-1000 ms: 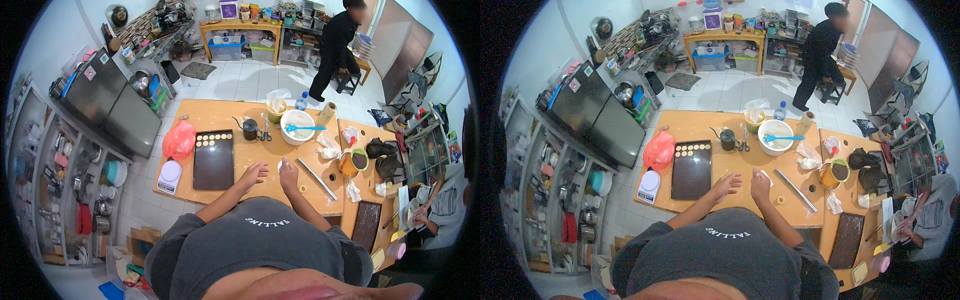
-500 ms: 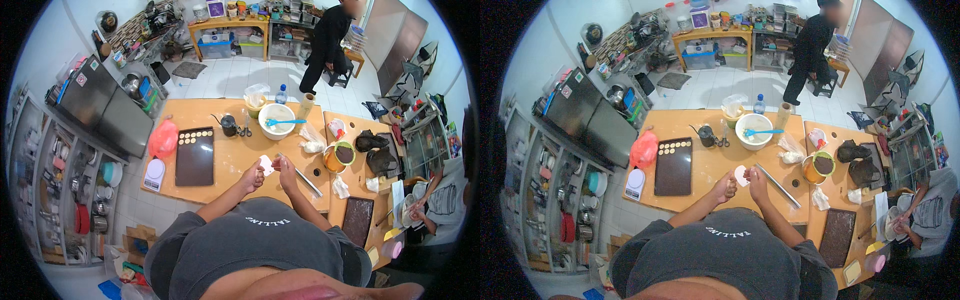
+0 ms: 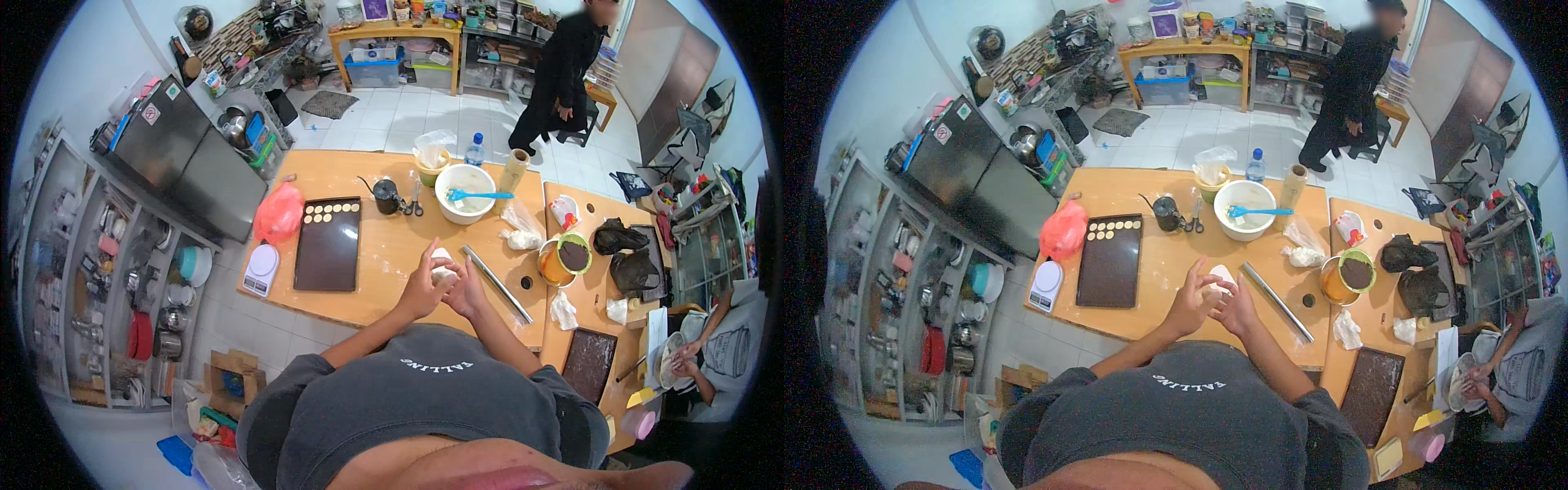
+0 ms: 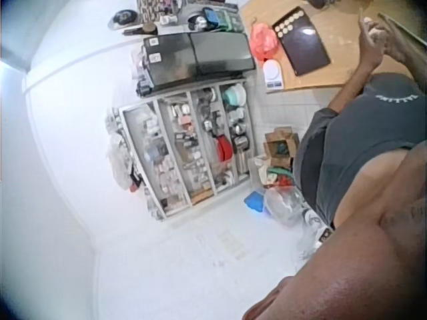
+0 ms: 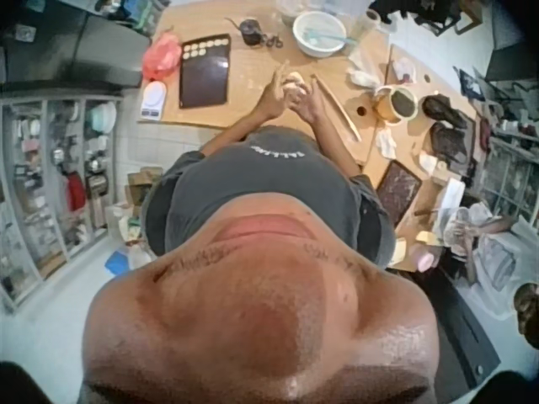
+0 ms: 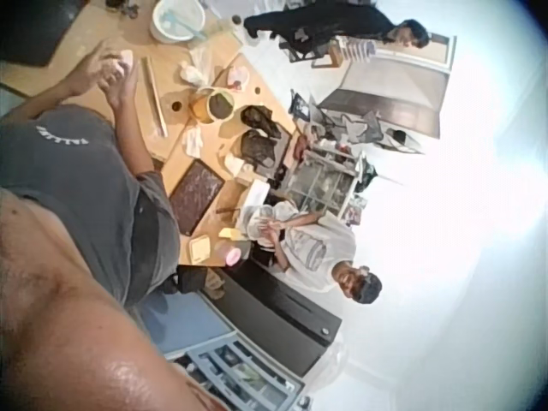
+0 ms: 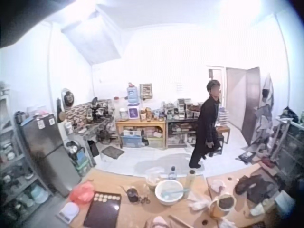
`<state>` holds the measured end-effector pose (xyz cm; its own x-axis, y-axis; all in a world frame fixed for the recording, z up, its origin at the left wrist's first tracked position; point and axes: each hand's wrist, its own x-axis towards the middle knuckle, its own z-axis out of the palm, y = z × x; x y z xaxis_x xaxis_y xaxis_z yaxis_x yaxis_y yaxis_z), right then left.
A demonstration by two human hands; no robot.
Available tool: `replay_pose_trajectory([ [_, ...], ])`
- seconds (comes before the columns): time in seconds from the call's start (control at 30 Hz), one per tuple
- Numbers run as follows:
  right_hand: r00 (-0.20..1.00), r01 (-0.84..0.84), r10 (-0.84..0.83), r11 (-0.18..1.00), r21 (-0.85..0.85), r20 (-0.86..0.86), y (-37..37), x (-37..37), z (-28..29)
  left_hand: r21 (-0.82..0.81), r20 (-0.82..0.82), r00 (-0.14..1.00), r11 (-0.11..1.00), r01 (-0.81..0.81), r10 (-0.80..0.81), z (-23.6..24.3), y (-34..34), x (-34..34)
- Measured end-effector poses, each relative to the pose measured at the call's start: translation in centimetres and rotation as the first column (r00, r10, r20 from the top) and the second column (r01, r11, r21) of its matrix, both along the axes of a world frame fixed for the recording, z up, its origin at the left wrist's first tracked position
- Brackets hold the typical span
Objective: The person places small pieces of dough onto a baking sheet, then rolls another piece of dough between their hands before placing it on the sheet.
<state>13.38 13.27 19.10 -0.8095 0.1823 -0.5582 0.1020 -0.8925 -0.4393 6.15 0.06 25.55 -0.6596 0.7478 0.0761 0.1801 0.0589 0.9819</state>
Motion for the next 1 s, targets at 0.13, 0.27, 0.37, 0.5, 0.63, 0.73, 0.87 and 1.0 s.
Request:
replay_pose_trajectory([
  [0.13, 0.998, -0.038, 0.037, 0.999, -0.011, -0.047, 1.0, -0.6, -6.1, -0.017, -0.122, 0.987, 0.994, -0.104, 0.101, -2.0, -1.9, -0.3],
  [0.27, 0.995, -0.097, 0.098, 0.988, 0.123, -0.005, -0.1, -1.6, -6.0, -0.03, -0.066, 0.972, 0.973, -0.229, 0.227, -7.1, -3.5, -3.3],
  [0.37, 0.995, -0.034, 0.056, 0.97, 0.242, -0.082, -2.8, -3.1, -3.7, 0.023, 0.386, 0.88, 0.951, -0.309, 0.277, -12.2, -4.7, -5.7],
  [0.5, 0.978, -0.091, 0.17, 0.868, 0.488, -0.12, -7.3, -6.0, 0.8, -0.132, 0.915, 0.374, 0.989, -0.071, 0.149, -13.0, -8.7, -8.8],
  [0.63, 0.905, -0.142, 0.337, 0.814, 0.563, -0.259, -10.4, -9.2, 4.7, 0.189, 0.978, 0.1, 0.982, -0.029, -0.185, -11.0, -12.2, -11.4],
  [0.73, 0.944, -0.159, 0.289, 0.818, 0.553, -0.157, -12.4, -11.3, 5.9, 0.199, 0.974, 0.114, 0.979, -0.038, -0.194, -11.5, -13.0, -15.0],
  [0.87, 0.989, -0.109, 0.143, 0.902, 0.417, -0.05, -14.1, -13.1, 4.2, 0.065, 0.968, 0.252, 0.986, -0.155, -0.024, -8.9, -15.0, -17.9],
  [1.0, 0.998, -0.068, 0.06, 0.943, 0.326, 0.035, -16.0, -14.7, 1.3, 0.016, 0.918, 0.39, 0.976, -0.216, 0.071, -7.3, -17.3, -20.4],
])
